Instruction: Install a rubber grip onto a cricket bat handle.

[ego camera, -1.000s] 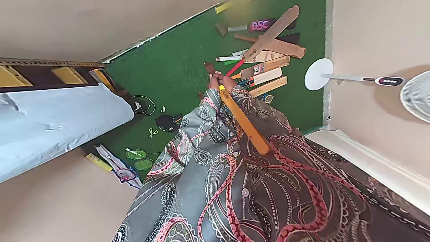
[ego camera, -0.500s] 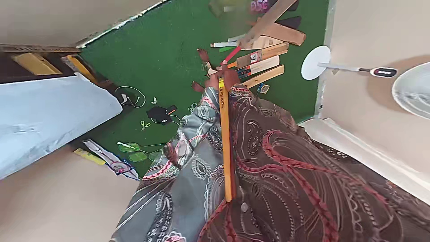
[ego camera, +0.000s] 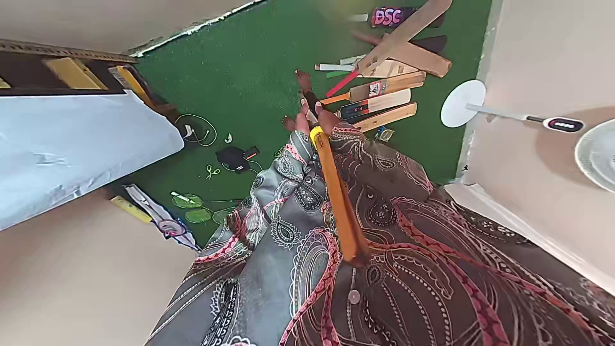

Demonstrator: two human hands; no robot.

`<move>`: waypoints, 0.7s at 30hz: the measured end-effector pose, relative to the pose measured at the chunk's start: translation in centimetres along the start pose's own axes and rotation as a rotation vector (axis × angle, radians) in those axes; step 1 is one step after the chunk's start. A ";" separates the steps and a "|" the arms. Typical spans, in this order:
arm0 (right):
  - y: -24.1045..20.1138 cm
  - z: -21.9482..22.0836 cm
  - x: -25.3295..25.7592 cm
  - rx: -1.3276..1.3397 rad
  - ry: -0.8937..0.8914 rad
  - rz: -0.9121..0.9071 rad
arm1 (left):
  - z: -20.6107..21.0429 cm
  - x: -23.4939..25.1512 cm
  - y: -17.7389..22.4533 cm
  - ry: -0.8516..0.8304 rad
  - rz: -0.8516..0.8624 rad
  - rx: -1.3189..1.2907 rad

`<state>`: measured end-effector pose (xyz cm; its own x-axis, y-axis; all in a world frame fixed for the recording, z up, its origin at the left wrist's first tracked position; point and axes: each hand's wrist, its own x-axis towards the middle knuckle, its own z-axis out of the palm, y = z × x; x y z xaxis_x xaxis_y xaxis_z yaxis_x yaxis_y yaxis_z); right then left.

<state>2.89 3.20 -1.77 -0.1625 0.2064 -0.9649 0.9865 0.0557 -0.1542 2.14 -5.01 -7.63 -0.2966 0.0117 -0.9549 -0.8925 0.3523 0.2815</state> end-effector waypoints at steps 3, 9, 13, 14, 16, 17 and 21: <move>3.6 2.1 -0.3 0.323 0.038 0.081 | 0.5 -0.4 -2.4 -0.029 -0.035 -0.101; 7.0 2.7 3.9 0.628 0.044 0.111 | 1.1 -2.5 -1.3 0.131 -0.100 0.012; 7.4 2.6 4.2 0.719 0.054 0.112 | 0.6 -1.3 -3.2 0.261 -0.234 -0.042; 7.6 2.4 4.4 0.760 0.045 0.097 | 0.8 -0.9 -3.4 0.281 -0.234 -0.061; 7.5 1.3 4.9 0.802 0.032 0.070 | 1.7 0.3 -3.7 0.297 -0.192 -0.139; 7.3 0.6 5.1 0.795 0.008 0.058 | 2.1 0.9 -3.8 0.296 -0.175 -0.169; 6.6 -1.3 5.6 0.788 0.039 0.030 | 3.9 0.7 -2.5 0.346 -0.155 -0.155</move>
<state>8.44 6.05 -7.95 -0.1218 0.2323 -0.9650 0.7131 -0.6557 -0.2479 5.53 -2.25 -9.35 -0.2275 -0.3556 -0.9065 -0.9685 0.1792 0.1728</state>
